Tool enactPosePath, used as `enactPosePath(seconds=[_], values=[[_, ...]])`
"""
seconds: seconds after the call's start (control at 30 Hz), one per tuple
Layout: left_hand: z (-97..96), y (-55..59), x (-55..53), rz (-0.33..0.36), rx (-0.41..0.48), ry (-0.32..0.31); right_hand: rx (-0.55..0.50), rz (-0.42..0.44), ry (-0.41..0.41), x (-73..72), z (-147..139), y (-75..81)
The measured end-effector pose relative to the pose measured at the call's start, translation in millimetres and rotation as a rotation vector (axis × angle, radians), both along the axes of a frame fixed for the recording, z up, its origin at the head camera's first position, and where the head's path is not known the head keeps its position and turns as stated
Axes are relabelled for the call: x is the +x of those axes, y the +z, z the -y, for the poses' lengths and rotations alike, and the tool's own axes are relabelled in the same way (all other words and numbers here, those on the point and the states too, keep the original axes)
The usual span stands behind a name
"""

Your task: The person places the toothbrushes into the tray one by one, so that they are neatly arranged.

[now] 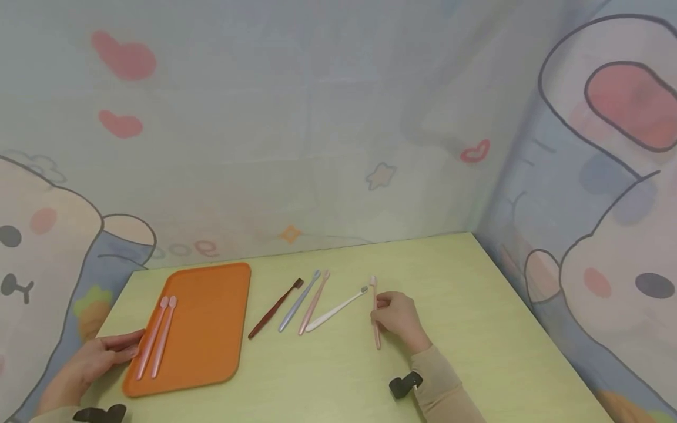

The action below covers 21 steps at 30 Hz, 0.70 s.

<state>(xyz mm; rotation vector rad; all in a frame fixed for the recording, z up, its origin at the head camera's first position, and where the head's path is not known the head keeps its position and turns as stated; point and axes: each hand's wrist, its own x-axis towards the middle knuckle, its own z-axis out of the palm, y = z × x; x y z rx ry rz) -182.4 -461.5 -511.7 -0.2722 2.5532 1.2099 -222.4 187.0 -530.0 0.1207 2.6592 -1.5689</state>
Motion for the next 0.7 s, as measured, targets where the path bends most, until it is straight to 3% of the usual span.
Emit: enactPosePath(seconds=[0.23, 0.37, 0.7], values=[[-2.3, -0.5, -1.6, 0.003, -0.021, -0.021, 0.028, -0.004, -0.011, 2.0, -3.6, 2.6], [1.1, -3.0, -2.8, -0.005, 0.01, -0.036, 0.022, 0.01, -0.01, 3.8, -4.7, 3.5], [-9.9, 3.5, 0.3, 0.006, -0.01, 0.005, 0.013, 0.002, -0.004, 3.9, -7.1, 6.4]])
